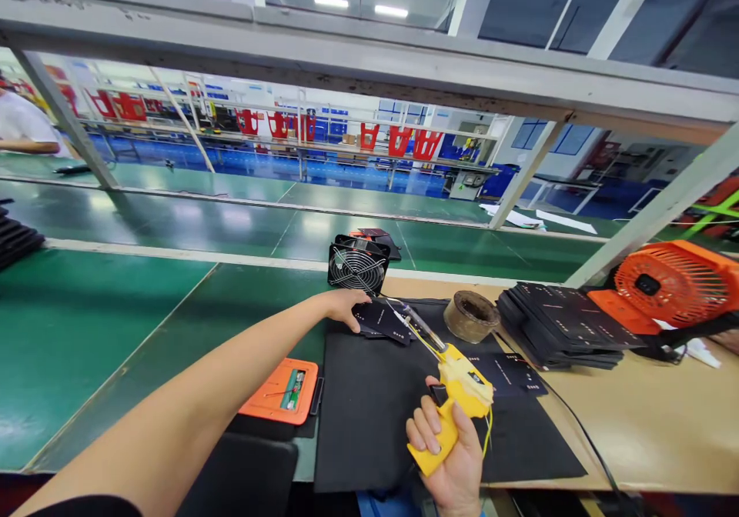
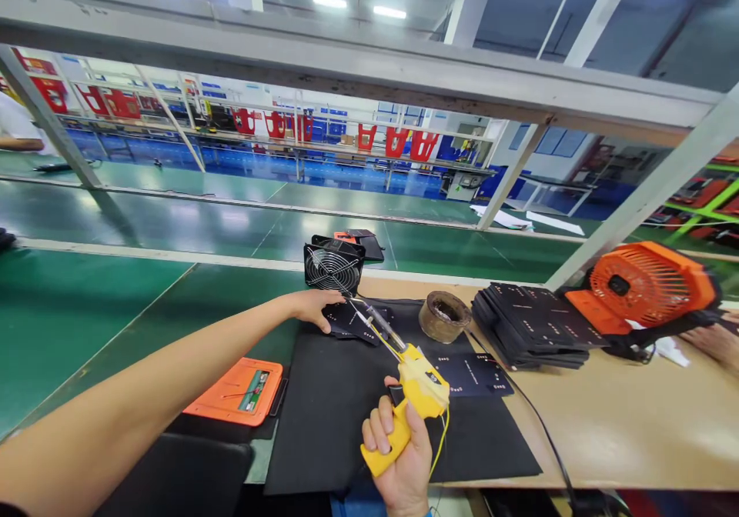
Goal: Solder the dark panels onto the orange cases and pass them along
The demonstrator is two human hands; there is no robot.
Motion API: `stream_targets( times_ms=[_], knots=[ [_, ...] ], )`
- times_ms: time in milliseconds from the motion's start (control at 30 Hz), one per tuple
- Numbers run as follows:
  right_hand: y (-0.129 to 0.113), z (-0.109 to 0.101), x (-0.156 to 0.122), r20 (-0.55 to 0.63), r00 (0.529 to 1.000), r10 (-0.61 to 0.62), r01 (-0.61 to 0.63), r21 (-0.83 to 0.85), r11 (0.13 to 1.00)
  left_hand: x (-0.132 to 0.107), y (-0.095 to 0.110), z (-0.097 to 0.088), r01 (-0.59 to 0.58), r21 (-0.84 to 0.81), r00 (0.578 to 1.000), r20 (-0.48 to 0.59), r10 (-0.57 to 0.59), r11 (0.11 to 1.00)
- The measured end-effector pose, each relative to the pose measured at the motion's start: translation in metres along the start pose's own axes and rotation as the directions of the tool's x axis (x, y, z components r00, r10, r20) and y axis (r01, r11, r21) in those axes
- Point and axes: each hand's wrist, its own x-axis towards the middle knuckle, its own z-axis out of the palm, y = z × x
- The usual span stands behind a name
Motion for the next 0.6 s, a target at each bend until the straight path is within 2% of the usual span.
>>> stream_targets(
  times_ms=[133,233,367,467,600],
  knots=[
    [0.000,0.000,0.001,0.011,1.000,0.007,-0.007,0.002,1.000,0.001,0.008,-0.002,0.022,0.035,0.999,0.024,-0.023,0.999],
    [-0.003,0.001,-0.001,0.011,1.000,0.025,-0.025,0.004,1.000,-0.017,0.019,0.001,0.062,0.050,0.998,0.009,-0.063,0.997],
    [-0.007,0.004,-0.002,0.012,0.999,0.050,-0.050,0.005,0.999,-0.071,0.035,0.012,0.061,0.046,0.998,0.013,-0.062,0.997],
    [-0.007,0.006,-0.002,0.023,0.997,0.074,-0.073,-0.036,0.997,-0.121,0.043,0.030,0.069,0.047,0.997,0.032,-0.070,0.997],
    [-0.007,0.008,-0.003,0.029,0.994,0.105,-0.103,-0.069,0.992,-0.168,0.040,0.056,0.131,-0.060,0.986,-0.096,-0.136,0.990]
  ],
)
